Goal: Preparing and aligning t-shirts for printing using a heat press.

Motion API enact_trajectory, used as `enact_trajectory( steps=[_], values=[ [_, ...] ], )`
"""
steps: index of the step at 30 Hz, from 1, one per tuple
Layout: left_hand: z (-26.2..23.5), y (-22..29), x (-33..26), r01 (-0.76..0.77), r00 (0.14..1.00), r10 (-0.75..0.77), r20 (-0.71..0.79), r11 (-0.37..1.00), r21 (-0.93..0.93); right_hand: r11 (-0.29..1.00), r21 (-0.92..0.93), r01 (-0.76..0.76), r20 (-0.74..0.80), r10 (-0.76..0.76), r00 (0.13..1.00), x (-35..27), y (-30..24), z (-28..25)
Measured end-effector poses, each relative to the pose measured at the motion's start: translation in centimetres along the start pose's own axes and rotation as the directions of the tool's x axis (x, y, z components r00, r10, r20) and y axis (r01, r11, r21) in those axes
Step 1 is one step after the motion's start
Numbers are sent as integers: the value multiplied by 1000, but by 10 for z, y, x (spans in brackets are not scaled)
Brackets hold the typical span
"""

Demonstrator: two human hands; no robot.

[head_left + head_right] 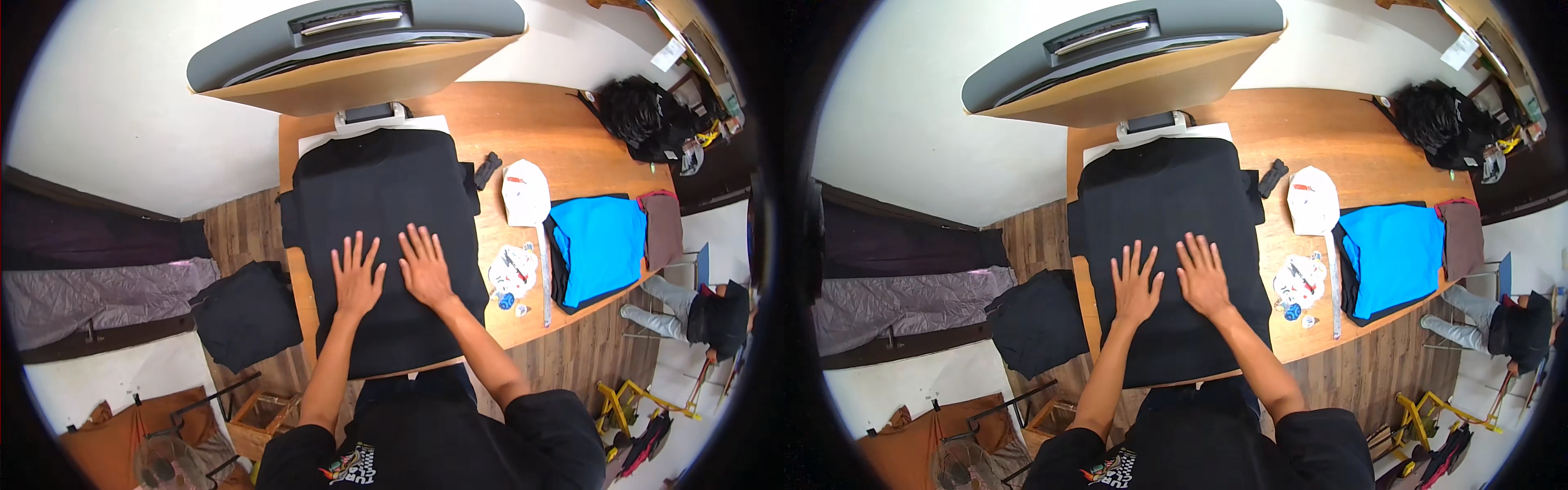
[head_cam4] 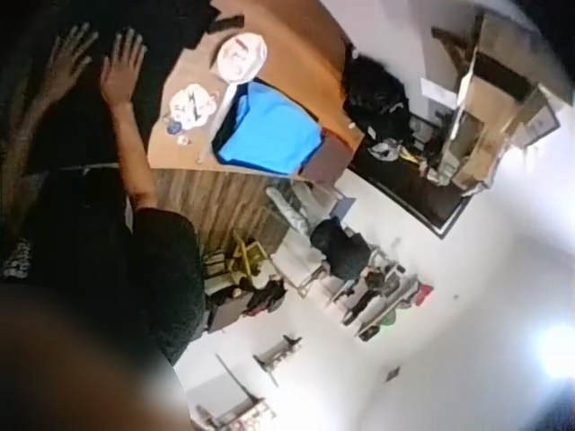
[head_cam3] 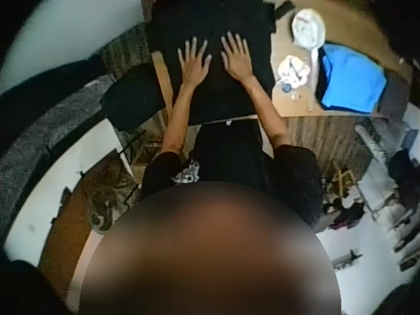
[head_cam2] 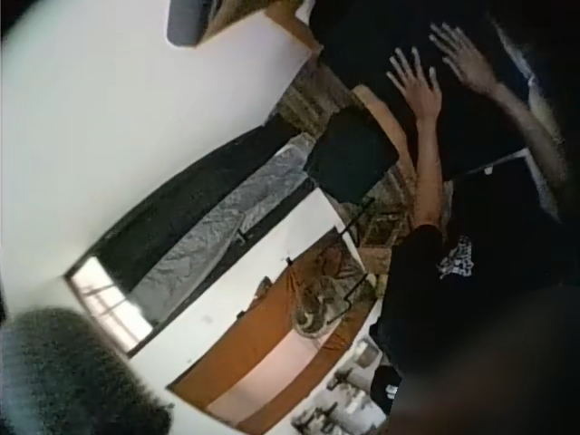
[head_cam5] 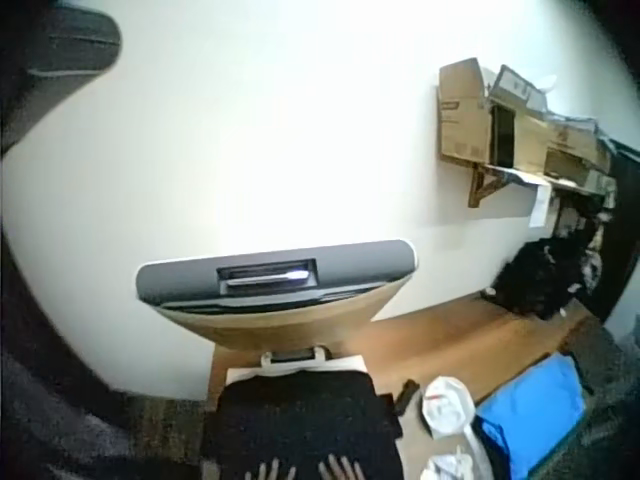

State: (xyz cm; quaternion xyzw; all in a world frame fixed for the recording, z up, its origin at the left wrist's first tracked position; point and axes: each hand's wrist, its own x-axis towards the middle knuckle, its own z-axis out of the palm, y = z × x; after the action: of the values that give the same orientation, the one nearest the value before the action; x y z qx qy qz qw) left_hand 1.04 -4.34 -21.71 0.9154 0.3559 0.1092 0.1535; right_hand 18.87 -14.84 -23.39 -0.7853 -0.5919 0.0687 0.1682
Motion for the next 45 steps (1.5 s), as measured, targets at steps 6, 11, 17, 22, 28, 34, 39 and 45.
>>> enact_trajectory(
  steps=[6, 11, 17, 22, 28, 34, 39, 45],
  values=[
    [-14, -47, -56, 180, 980, -174, 99, 982, -57, 937, 38, -347, -112, 349, 931, -41, 60, -19],
    [-6, -59, -92, 336, 941, -329, 78, 882, -329, 568, 643, -515, -76, 716, 694, -71, 86, -11],
    [0, -56, -112, 342, 922, -386, -14, 833, -436, 637, 624, -452, -127, 654, 746, -93, 91, 7],
    [2, -52, -112, 355, 904, -423, -56, 818, -452, 520, 646, -558, -94, 780, 619, -107, 93, -6],
    [2, -50, -109, 339, 900, -420, -116, 841, -421, 425, 867, -262, -135, 704, 697, -121, 94, -13],
    [3, -49, -109, 348, 897, -428, -112, 838, -420, 437, 731, -524, -1, 769, 640, -129, 103, -16],
    [6, -52, -109, 349, 896, -428, -117, 842, -411, 541, 615, -573, -54, 754, 655, -124, 97, -18],
    [8, -53, -109, 346, 895, -428, -123, 843, -412, 905, 309, -294, -351, 395, 849, -90, 89, -46]
  ],
)
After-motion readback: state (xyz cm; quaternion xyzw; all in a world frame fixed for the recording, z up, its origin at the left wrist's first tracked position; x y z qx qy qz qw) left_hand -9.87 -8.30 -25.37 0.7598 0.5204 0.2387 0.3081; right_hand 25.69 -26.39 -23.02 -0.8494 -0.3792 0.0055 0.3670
